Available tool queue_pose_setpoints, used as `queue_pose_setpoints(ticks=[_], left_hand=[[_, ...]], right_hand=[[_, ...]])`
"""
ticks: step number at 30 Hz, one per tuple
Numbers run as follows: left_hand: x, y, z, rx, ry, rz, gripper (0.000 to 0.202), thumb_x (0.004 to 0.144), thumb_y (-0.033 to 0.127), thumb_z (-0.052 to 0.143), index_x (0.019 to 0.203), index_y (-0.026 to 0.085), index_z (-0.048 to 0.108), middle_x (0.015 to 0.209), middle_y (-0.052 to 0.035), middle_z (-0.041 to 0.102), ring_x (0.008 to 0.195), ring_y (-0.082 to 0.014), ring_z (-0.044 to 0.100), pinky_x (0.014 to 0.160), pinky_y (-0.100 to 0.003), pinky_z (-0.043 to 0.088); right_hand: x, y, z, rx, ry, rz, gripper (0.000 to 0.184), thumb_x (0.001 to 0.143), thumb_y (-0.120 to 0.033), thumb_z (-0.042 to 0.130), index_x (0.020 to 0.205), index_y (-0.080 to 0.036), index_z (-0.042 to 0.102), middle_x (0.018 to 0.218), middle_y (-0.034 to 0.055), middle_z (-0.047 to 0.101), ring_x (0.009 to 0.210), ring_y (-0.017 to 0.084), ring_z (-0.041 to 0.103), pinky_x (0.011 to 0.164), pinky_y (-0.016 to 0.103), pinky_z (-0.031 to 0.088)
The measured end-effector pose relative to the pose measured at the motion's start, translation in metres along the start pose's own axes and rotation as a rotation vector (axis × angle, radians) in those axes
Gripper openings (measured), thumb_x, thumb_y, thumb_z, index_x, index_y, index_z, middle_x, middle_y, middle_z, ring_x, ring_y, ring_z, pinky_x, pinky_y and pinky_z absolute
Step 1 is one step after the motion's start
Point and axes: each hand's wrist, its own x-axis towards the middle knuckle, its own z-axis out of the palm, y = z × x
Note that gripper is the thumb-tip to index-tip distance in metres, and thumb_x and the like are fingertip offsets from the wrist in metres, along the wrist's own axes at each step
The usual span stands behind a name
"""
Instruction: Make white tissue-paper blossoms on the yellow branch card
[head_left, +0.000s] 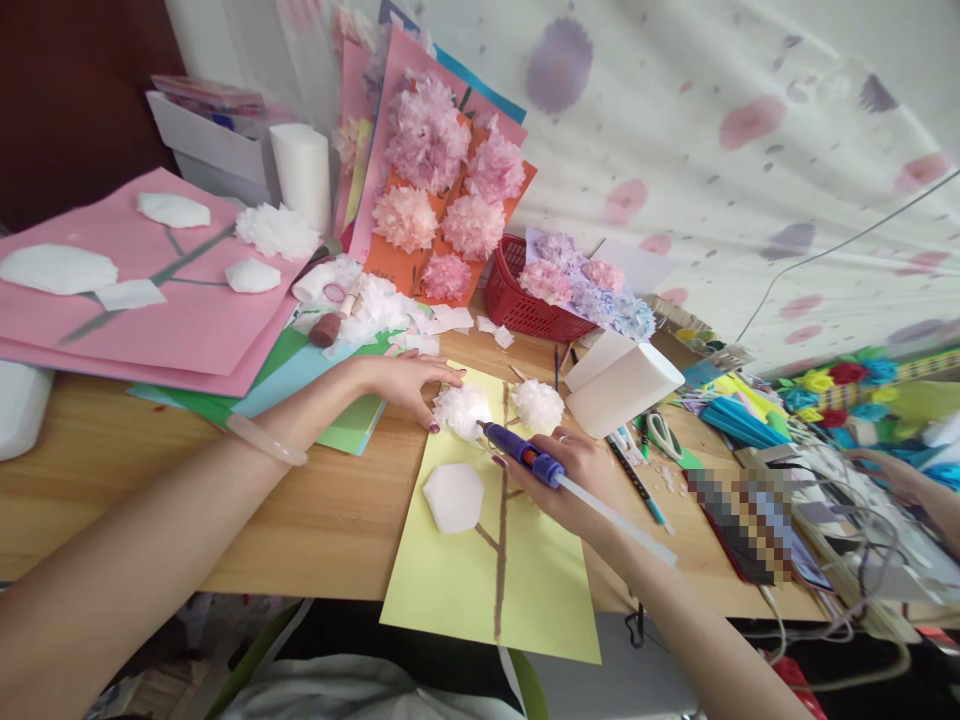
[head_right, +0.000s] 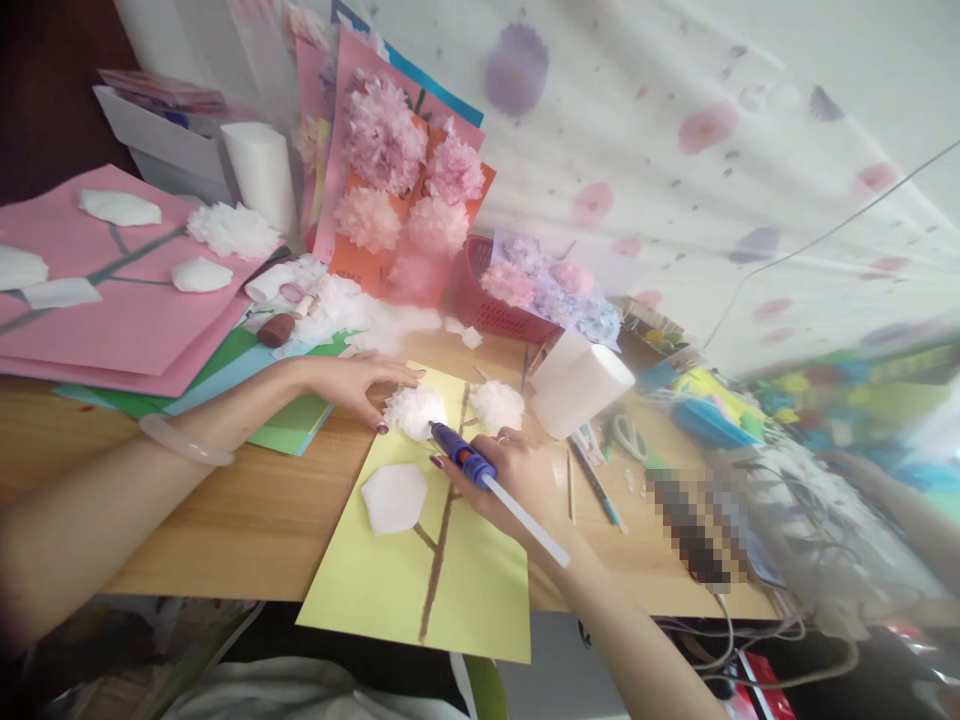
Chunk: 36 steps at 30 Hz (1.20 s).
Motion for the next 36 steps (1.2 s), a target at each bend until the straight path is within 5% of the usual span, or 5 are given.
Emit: queue_pose_setpoints(ticks=[8, 12, 20, 27, 36], left_hand=[[-0.002, 0.003, -0.002, 0.006, -0.017, -0.017, 0.09, 0.067, 0.056, 0.066, 0.145, 0.028, 0.031, 0.157, -0.0031, 0.023, 0.145, -0.0266, 0.012, 0.116, -0.044, 0.009], [-0.002, 0.004, -0.003, 0.015, -0.03, -0.024, 0.091, 0.068, 0.056, 0.066, 0.146, 0.027, 0.031, 0.157, -0.0032, 0.022, 0.145, -0.0268, 0.01, 0.117, -0.043, 0.008], [-0.005, 0.004, -0.003, 0.049, -0.028, -0.014, 0.087, 0.071, 0.056, 0.064, 0.146, 0.026, 0.031, 0.157, -0.0036, 0.022, 0.145, -0.0278, 0.011, 0.117, -0.043, 0.012], [-0.003, 0.003, -0.003, 0.129, -0.036, -0.02, 0.083, 0.074, 0.061, 0.061, 0.146, 0.031, 0.032, 0.156, -0.0036, 0.022, 0.145, -0.0308, 0.012, 0.115, -0.047, 0.017], [-0.002, -0.008, 0.004, 0.117, 0.031, -0.018, 0.081, 0.074, 0.058, 0.061, 0.144, 0.026, 0.037, 0.154, -0.0042, 0.027, 0.143, -0.0315, 0.019, 0.115, -0.047, 0.019]], right_hand=[[-0.004, -0.011, -0.01, -0.063, -0.035, -0.147, 0.042, 0.084, -0.052, 0.055, 0.059, -0.019, 0.06, 0.053, 0.0044, 0.054, 0.055, 0.016, 0.051, 0.052, 0.029, 0.032], [-0.004, -0.005, -0.019, 0.241, -0.106, 0.083, 0.042, 0.084, -0.055, 0.053, 0.064, -0.02, 0.063, 0.057, 0.0026, 0.057, 0.049, 0.013, 0.049, 0.046, 0.026, 0.033], [-0.038, 0.04, -0.021, 0.578, -0.002, 0.407, 0.038, 0.084, -0.055, 0.053, 0.078, -0.021, 0.069, 0.065, 0.0031, 0.07, 0.056, 0.018, 0.061, 0.045, 0.026, 0.043], [-0.083, 0.073, -0.02, 0.539, 0.177, 0.656, 0.05, 0.084, -0.059, 0.049, 0.058, -0.02, 0.063, 0.063, 0.0044, 0.067, 0.062, 0.018, 0.063, 0.052, 0.026, 0.047], [-0.11, 0.143, -0.03, 0.4, 0.351, 1.025, 0.056, 0.077, -0.068, 0.05, 0.069, -0.016, 0.068, 0.072, 0.0068, 0.069, 0.052, 0.014, 0.055, 0.043, 0.024, 0.038]])
